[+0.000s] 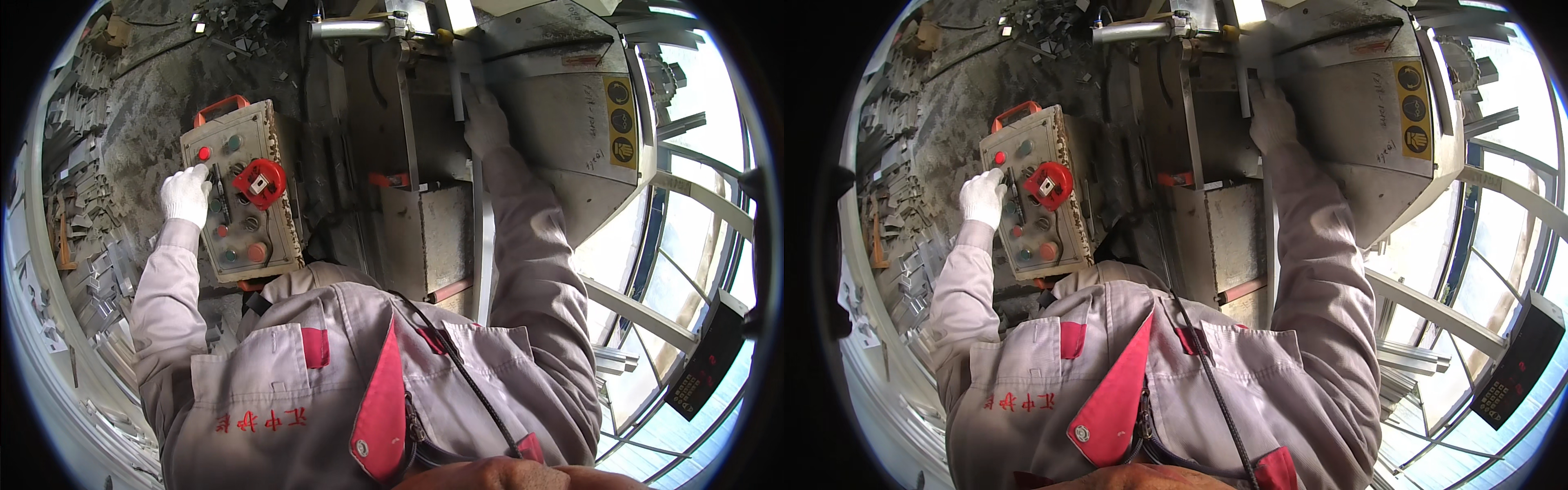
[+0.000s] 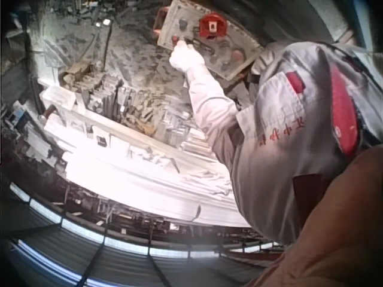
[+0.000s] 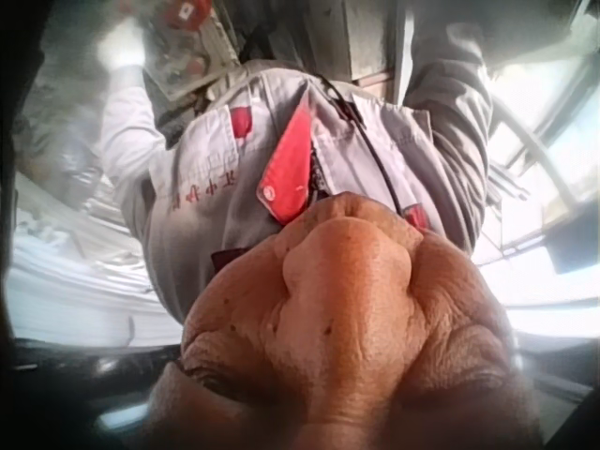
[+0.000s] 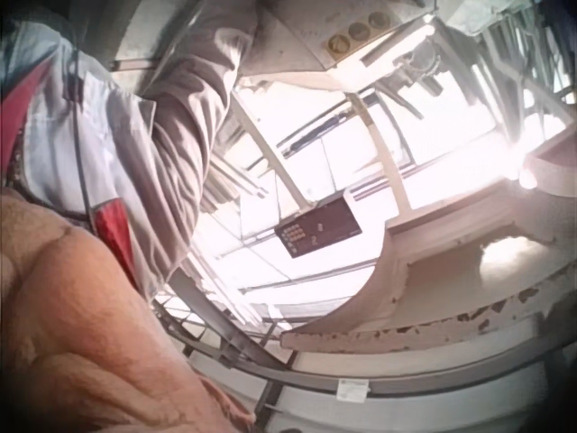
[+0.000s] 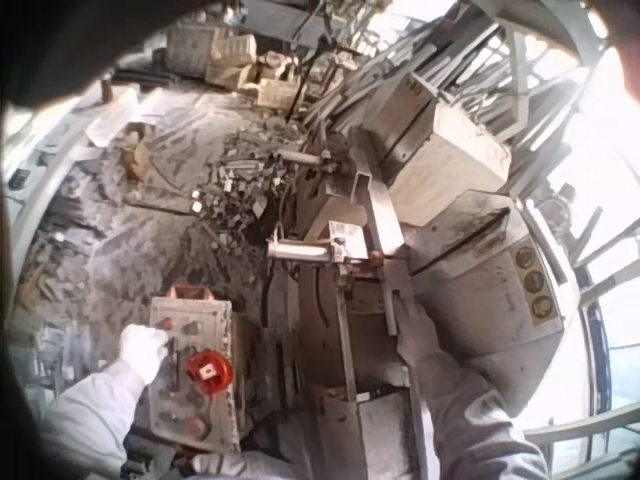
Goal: The person operates a metal cutting machine in a workshop. They repeatedly place metal strips into the machine, press buttons on a handheld control box to activate the cut, and remove the cut pieces.
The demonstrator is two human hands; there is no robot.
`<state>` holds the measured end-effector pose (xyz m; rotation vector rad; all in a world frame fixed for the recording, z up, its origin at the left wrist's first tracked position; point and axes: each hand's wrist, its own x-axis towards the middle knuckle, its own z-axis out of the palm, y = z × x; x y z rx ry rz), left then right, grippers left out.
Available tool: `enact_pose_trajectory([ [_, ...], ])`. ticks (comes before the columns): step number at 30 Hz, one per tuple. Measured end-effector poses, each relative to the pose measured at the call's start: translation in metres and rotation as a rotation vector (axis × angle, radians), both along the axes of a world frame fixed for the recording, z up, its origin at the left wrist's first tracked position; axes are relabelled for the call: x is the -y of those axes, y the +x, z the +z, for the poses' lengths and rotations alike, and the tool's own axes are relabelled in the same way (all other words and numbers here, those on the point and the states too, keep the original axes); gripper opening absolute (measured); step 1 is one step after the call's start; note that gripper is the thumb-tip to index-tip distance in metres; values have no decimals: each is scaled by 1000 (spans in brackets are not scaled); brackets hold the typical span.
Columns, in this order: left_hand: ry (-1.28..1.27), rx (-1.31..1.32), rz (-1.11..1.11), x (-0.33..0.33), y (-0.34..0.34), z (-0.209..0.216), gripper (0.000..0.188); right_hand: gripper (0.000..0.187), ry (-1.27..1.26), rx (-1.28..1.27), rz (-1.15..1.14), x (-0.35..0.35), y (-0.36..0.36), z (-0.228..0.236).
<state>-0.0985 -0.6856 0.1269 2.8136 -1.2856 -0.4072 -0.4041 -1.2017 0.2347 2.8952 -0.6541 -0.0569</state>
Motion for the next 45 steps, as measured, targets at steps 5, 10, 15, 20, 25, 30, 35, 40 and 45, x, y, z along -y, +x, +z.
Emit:
enact_pose_trajectory([
  [5,-195,-283,470,-22,-19,-20,30,73,9,33,-22,-4,1,2],
  [10,-107,-432,502,-72,-82,-33,42,68,13,68,-208,-41,-24,2],
  [15,-81,-549,516,-112,-149,-43,45,51,-3,159,-211,-111,-109,-13],
  [20,-435,-967,770,-114,-161,-71,42,49,-98,342,-227,-154,-207,-31],
  [25,-387,-1270,1223,-110,-147,-72,34,55,-45,454,-550,-205,-306,-37],
  [30,-313,-1244,1200,-107,-134,-73,36,65,189,411,-944,-255,-373,-39],
  [35,-287,-1240,1118,-106,-130,-76,42,59,116,405,-998,-265,-377,-44],
  [40,-311,-1300,1080,-99,-133,-63,33,55,135,421,-1055,-270,-368,-35],
  [45,-309,-1294,1065,-95,-135,-55,31,58,102,426,-1074,-268,-366,-36],
])
